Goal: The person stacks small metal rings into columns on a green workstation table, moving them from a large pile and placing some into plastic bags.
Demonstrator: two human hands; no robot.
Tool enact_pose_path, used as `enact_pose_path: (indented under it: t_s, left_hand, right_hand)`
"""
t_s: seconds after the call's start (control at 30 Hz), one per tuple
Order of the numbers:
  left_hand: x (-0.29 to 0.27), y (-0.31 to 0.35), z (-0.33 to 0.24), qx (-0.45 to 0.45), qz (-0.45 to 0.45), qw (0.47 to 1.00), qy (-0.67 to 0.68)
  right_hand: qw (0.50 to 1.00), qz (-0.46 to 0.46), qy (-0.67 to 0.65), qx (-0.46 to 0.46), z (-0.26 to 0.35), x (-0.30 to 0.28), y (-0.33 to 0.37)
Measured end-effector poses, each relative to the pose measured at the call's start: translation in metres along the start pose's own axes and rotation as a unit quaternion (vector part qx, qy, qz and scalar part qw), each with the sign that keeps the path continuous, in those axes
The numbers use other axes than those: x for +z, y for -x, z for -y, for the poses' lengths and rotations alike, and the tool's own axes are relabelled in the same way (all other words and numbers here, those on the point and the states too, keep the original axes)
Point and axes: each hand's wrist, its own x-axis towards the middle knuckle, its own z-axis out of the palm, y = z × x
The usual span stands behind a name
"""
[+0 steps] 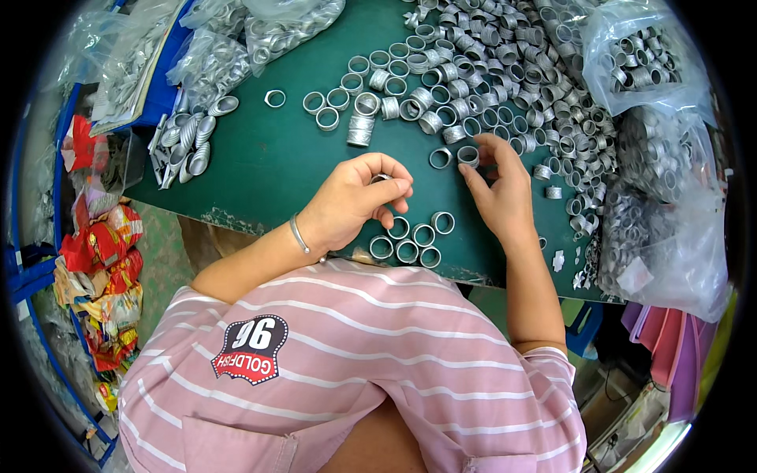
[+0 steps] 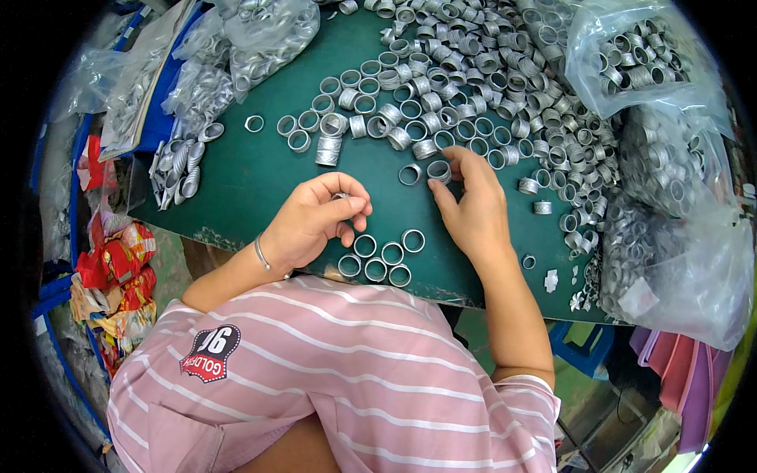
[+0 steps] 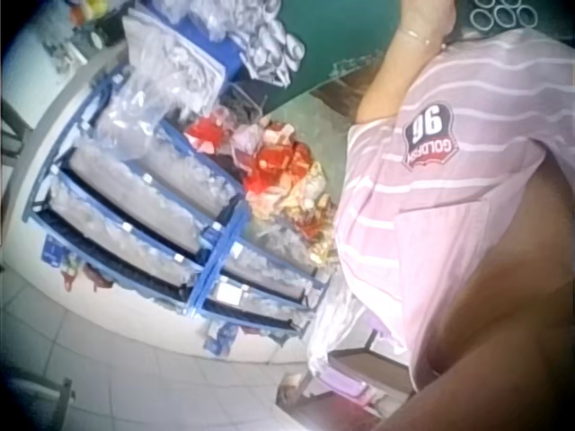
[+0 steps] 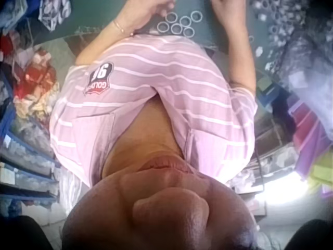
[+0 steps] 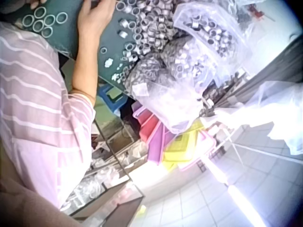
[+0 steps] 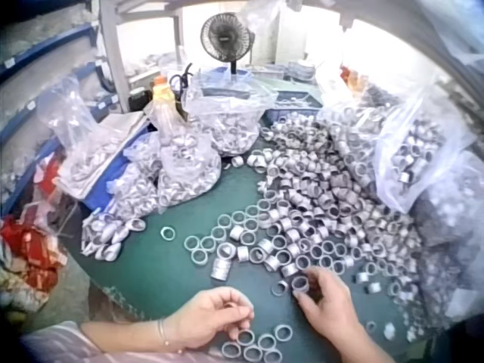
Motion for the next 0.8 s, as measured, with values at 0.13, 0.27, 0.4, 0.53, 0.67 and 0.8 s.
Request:
enact_pose_path:
  t_s: [0.13, 0.27, 0.4, 0.53, 0.67, 0.8]
  left_hand:
    - [0.004, -0.001, -0.001, -0.014, 0.012, 1.000, -0.025]
    - [0.012, -0.003, -0.005, -0.011, 0.030, 0.999, -0.025]
    - [0.011, 0.000, -0.008, 0.021, 0.024, 0.993, -0.116]
    - [0.004, -0.006, 0.004, 0.334, 0.012, 0.879, -0.339]
    - [0.006, -0.004, 0.003, 0.300, 0.004, 0.899, -0.319]
    - [0.011, 0.001, -0.005, 0.114, -0.018, 0.978, -0.176]
  right_hand:
    - [0.958, 0.026, -0.278, 0.061, 0.000, 0.001, 0.020]
    - [0.911, 0.061, -0.408, 0.001, 0.015, 0.012, 0.033]
    - [0.914, 0.038, -0.403, -0.019, 0.022, 0.024, 0.041]
    - [0.855, 0.086, -0.502, 0.095, 0.023, 0.023, 0.037]
    - [0.872, 0.109, -0.476, 0.043, 0.021, 0.019, 0.034]
    - [0.836, 0.038, -0.547, -0.011, 0.030, 0.028, 0.033]
